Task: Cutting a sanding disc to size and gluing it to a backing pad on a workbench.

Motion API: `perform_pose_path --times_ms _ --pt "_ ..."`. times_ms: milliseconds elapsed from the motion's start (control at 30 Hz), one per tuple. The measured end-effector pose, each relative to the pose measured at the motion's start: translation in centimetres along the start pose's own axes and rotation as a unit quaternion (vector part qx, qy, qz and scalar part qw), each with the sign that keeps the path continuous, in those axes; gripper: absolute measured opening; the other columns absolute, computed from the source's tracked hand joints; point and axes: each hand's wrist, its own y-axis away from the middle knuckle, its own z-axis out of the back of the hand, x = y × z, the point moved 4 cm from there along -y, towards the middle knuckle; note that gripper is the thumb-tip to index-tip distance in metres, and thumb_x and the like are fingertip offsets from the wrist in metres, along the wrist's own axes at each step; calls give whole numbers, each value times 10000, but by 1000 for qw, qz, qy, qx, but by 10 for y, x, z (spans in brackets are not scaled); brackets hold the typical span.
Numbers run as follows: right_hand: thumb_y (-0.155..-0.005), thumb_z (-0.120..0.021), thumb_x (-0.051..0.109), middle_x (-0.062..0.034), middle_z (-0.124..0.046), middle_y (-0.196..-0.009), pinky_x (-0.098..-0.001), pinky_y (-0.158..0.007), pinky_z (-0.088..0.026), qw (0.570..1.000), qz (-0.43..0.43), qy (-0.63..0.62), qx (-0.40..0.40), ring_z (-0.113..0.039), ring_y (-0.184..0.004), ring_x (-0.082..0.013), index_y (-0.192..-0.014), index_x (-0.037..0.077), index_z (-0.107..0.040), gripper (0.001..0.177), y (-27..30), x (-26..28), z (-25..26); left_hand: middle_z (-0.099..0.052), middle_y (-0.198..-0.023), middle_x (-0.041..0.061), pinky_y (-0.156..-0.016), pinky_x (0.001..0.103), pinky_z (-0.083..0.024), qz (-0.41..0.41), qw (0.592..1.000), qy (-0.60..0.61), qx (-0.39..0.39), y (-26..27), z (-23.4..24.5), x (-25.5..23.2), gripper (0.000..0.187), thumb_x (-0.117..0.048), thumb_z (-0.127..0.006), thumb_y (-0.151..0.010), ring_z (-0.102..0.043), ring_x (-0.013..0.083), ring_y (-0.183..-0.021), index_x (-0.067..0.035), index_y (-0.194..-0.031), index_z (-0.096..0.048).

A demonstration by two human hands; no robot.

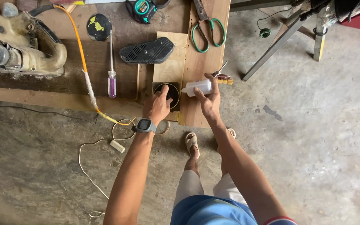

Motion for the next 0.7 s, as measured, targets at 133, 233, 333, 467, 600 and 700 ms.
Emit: perform_pose_path --times_ms 133,233,333,467,600,700 --pt "-901 -731 250 -243 -481 -1490 -539 -1144 -392 999 28 -14 37 -444 -1399 -451 -1461 250 -490 610 -7 6 0 -704 -1025 214 -683 534 -613 -6 1000 -15 -4 -2 -4 0 507 -334 -559 -1036 -732 390 -891 -117 -1464 -395" --pt "-910 -746 231 -276 -475 -1487 -572 -1129 -401 997 53 -9 55 -421 -1400 -500 -1475 242 -479 624 -11 13 -4 -691 -1011 219 -667 536 -608 -8 1000 -15 -9 -5 -12 6 498 -325 -550 -1044 -728 393 -866 -110 -1462 -383" --pt "-902 -752 182 -304 -474 -1484 -610 -1102 -416 994 82 -1 77 -395 -1401 -536 -1490 218 -473 652 -12 21 -10 -680 -1012 220 -668 548 -602 -6 1000 -14 -4 -6 -17 10 505 -333 -546 -1045 -724 404 -862 -111 -1463 -370" --pt "-856 -811 148 -207 -620 -1194 -480 -886 -543 971 216 77 67 -632 -1107 -405 -1526 267 -479 757 -25 17 -6 -671 -1009 213 -675 554 -600 3 1000 -14 2 -8 -18 9 512 -339 -552 -1037 -723 412 -861 -133 -1464 -360" --pt "-852 -808 121 -186 -611 -1110 -455 -832 -547 967 236 82 58 -634 -1007 -359 -1542 253 -476 777 -21 12 -6 -673 -1013 209 -675 542 -603 13 1000 -19 3 -4 -12 3 512 -336 -557 -1035 -727 404 -858 -131 -1460 -359" --pt "-849 -809 87 -231 -613 -1106 -484 -818 -554 967 241 66 54 -644 -1010 -409 -1541 223 -472 782 -23 8 -6 -672 -1024 219 -675 550 -603 16 1000 -11 5 -3 -9 0 520 -320 -550 -1043 -725 410 -860 -110 -1476 -353"
